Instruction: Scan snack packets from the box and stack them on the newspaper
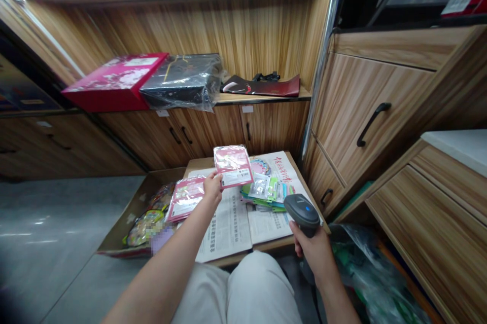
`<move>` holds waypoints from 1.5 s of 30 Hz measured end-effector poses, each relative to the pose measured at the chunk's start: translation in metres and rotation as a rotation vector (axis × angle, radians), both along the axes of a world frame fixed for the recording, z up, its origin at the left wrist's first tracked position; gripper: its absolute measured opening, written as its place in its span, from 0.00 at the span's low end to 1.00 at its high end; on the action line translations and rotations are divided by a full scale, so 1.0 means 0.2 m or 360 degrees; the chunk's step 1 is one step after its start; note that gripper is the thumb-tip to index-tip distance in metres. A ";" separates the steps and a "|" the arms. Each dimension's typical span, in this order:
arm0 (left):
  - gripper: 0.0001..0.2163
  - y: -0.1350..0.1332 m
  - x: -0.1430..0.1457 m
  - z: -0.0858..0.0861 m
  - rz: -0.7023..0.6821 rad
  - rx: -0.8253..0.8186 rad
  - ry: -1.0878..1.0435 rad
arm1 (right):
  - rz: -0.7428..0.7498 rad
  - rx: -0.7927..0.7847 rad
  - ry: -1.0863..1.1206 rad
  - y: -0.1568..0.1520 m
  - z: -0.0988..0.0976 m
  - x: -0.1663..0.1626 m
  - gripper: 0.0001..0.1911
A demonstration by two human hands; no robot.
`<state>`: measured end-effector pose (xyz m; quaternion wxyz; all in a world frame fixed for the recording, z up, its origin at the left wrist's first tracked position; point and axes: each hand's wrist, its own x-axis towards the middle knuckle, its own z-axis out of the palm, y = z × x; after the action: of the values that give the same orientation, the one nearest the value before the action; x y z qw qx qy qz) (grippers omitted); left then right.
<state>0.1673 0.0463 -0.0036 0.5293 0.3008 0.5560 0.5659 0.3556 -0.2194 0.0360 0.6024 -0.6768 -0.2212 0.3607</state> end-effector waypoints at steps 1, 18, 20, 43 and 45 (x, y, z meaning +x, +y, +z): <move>0.14 0.00 -0.01 -0.01 -0.0033 -0.0040 0.0012 | -0.0003 -0.0009 0.0004 0.00 0.00 0.00 0.21; 0.13 -0.01 0.08 -0.28 -0.0055 -0.0431 0.0402 | -0.0049 -0.0069 -0.0048 0.00 -0.05 0.02 0.24; 0.13 -0.02 0.06 -0.29 -0.0037 -0.0458 0.0498 | -0.0039 -0.0082 -0.0041 0.00 -0.05 0.02 0.24; 0.09 -0.04 -0.15 -0.13 -0.0133 -0.0151 0.1460 | 0.0022 -0.0091 -0.0042 -0.02 0.01 -0.04 0.24; 0.10 -0.06 -0.25 -0.09 -0.0131 -0.0131 0.1765 | 0.0041 -0.0097 -0.0050 -0.02 0.00 -0.04 0.24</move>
<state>0.1182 0.0336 -0.0225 0.1906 0.5541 0.7605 0.2796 0.3476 -0.2244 0.0368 0.5734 -0.6975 -0.2281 0.3643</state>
